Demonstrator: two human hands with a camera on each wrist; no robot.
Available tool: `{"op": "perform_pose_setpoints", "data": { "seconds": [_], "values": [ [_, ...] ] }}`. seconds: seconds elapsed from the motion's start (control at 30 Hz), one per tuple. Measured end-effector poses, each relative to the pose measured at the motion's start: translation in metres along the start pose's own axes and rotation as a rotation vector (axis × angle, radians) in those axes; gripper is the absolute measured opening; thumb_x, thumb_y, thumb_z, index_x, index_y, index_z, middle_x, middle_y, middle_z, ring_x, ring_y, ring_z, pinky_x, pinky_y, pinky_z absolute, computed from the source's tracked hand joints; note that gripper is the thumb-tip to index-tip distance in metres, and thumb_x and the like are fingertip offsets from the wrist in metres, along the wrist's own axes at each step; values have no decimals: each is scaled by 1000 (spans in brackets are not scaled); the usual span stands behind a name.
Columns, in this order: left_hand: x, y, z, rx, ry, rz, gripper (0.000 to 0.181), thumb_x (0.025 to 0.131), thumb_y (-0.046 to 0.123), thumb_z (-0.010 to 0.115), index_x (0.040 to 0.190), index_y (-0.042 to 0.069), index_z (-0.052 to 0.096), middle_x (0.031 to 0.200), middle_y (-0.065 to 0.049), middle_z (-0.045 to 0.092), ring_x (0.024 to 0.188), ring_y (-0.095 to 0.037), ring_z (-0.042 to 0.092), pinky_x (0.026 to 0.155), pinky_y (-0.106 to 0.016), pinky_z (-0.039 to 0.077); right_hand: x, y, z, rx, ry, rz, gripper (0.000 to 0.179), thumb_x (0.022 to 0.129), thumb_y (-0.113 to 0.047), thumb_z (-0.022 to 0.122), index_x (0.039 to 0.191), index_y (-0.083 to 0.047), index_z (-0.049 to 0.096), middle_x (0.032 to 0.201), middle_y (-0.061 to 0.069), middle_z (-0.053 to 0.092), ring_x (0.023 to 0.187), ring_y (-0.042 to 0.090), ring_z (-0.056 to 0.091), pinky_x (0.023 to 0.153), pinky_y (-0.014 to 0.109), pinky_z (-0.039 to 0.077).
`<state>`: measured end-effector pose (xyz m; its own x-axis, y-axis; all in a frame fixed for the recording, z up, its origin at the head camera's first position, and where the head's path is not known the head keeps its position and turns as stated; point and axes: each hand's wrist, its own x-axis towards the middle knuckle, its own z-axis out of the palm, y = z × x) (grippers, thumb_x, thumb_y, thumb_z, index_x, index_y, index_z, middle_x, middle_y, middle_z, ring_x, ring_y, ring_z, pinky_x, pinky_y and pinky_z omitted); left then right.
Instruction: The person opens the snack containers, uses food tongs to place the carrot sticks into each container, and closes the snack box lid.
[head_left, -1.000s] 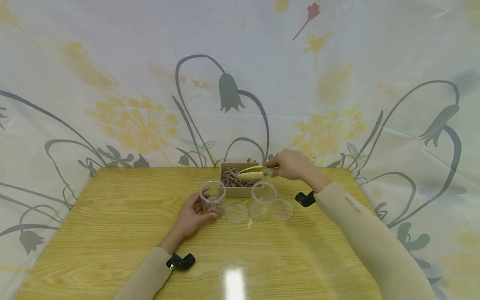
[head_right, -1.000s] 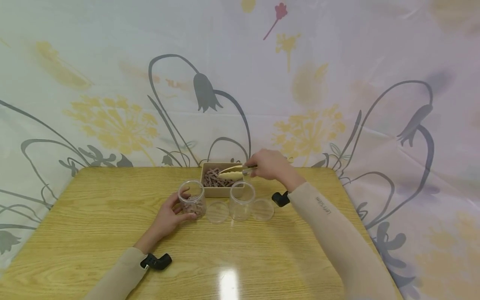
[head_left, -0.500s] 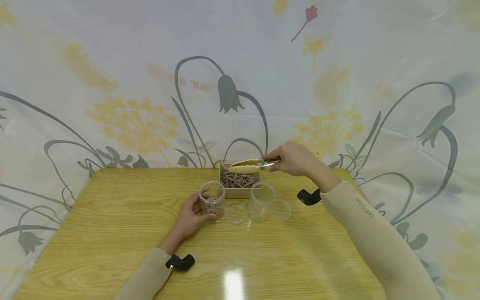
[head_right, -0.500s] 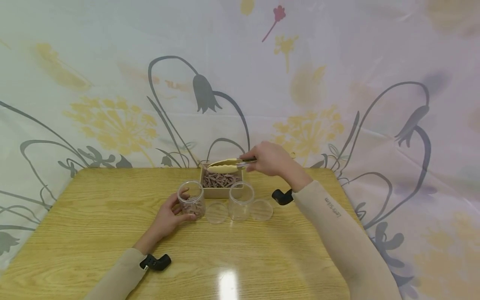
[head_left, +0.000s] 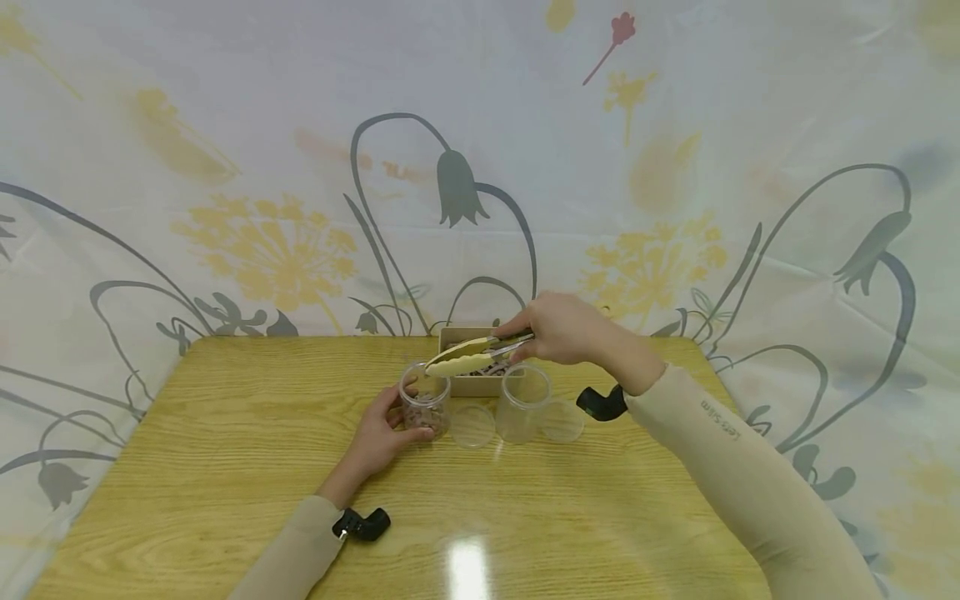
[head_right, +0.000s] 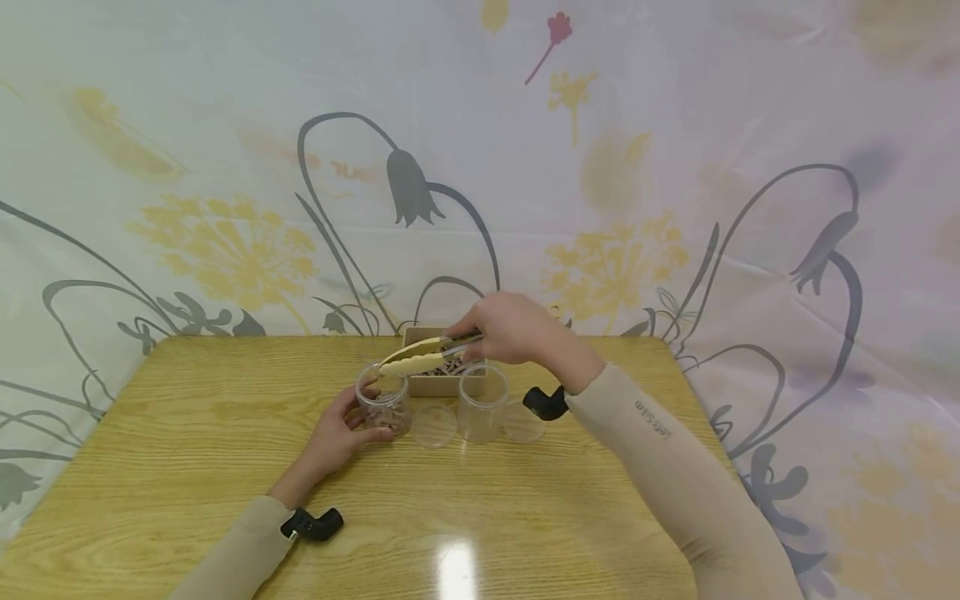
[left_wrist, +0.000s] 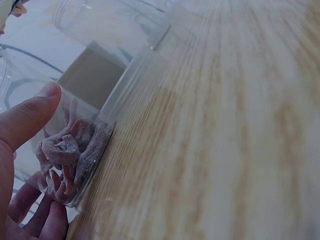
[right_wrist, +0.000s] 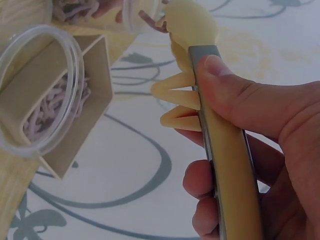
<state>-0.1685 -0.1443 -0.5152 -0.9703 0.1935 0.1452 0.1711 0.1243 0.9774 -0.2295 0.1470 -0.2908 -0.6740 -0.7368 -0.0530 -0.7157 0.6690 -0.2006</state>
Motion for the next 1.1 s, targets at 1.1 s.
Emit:
{"op": "perform_pose_setpoints", "data": {
  "seconds": [1.1],
  "values": [
    [0, 1, 2, -8, -1, -26, 70, 79, -1, 82, 139, 1, 46, 138, -24, 46, 128, -41, 50, 103, -41, 45, 36, -44, 1, -256, -141, 5, 33, 89, -24, 76, 122, -26, 73, 108, -5, 73, 80, 12, 66, 57, 27, 47]
  ]
}}
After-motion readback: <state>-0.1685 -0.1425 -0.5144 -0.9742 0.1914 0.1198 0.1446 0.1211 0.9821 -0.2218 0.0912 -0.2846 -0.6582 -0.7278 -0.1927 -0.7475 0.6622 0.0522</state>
